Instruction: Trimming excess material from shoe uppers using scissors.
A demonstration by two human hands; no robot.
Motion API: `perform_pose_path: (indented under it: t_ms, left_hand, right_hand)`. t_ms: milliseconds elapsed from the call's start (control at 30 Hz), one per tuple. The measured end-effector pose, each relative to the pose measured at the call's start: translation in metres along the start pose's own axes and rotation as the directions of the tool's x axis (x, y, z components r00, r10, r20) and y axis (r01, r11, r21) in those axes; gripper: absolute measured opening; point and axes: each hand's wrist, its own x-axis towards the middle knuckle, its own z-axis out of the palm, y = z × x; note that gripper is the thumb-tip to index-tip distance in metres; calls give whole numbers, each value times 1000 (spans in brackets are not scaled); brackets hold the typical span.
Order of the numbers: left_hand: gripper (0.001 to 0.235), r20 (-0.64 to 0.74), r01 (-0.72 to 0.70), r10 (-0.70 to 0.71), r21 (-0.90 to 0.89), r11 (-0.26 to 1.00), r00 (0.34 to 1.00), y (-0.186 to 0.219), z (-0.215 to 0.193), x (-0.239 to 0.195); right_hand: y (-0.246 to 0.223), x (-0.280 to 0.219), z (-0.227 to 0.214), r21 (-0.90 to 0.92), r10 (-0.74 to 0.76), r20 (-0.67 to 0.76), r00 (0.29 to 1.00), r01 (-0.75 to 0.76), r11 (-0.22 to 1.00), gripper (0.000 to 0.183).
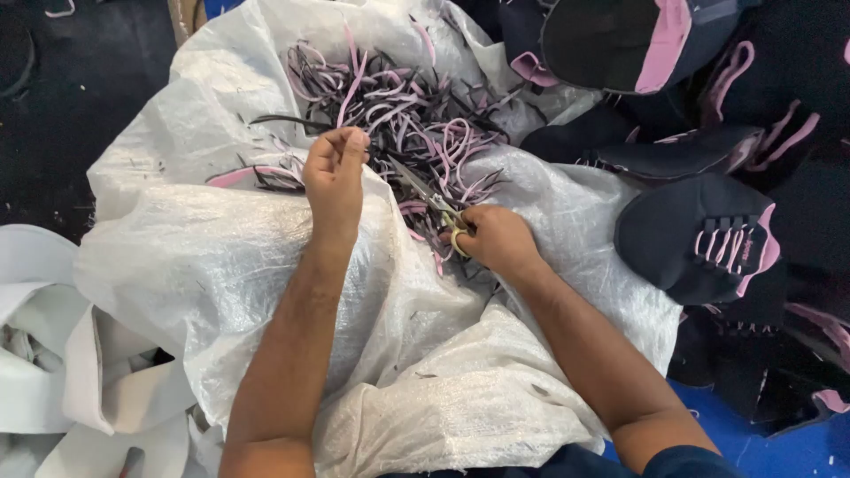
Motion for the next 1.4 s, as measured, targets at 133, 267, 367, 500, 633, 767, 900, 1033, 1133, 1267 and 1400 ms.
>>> perform_pose_path:
  t_ms: [133, 267, 367, 500, 633, 767, 900, 1033, 1133, 1267, 1400]
  left_hand:
    - [13, 45, -68, 67, 33, 997, 997, -3, 4, -2]
    - [13, 69, -92, 86, 94, 991, 994, -2, 8, -2]
    - [13, 74, -92, 81, 156, 984, 994, -5, 8, 0]
    - [15, 82, -76, 58, 228, 971, 995, -14, 8, 5]
    - [16, 97, -75, 51, 263, 962, 994, -18, 9, 6]
    - [17, 128, -85, 45, 325, 942, 991, -18, 9, 5]
    - [22, 171, -91, 8, 486, 869, 985, 1, 16, -7]
    - [27, 292, -142, -59, 622, 770, 955, 11, 19, -23]
    - [33, 495, -224, -226, 693, 686, 839, 9, 17, -33]
    - [40, 661, -519, -368, 746, 419, 654, 12, 19, -47]
    - [46, 627, -635, -458, 756, 161, 630, 20, 21, -59]
  right_hand:
    - [-4, 1, -3, -22, 4, -5, 1000, -4, 1000, 46]
    - [4, 2, 3, -12, -26, -28, 999, 26, 1000, 43]
    - [5, 3, 4, -12, -34, -39, 999, 33, 999, 41]
    - [5, 4, 5, -7, -20, -32, 999, 20, 1000, 39]
    - [3, 1, 2, 10, 8, -30, 1000, -8, 1000, 38]
    - [6, -2, 6, 29, -20, -92, 996, 23, 999, 40]
    - [6, -4, 9, 49, -26, -124, 992, 33, 998, 37]
    - [10, -7, 14, 52, -28, -150, 988, 36, 998, 34]
    - [18, -8, 21, 103, -49, -228, 972, 74, 992, 31]
    - [19, -12, 21, 300, 15, -346, 938, 96, 949, 21]
    - [22, -15, 29, 412, 61, -425, 903, 133, 901, 19]
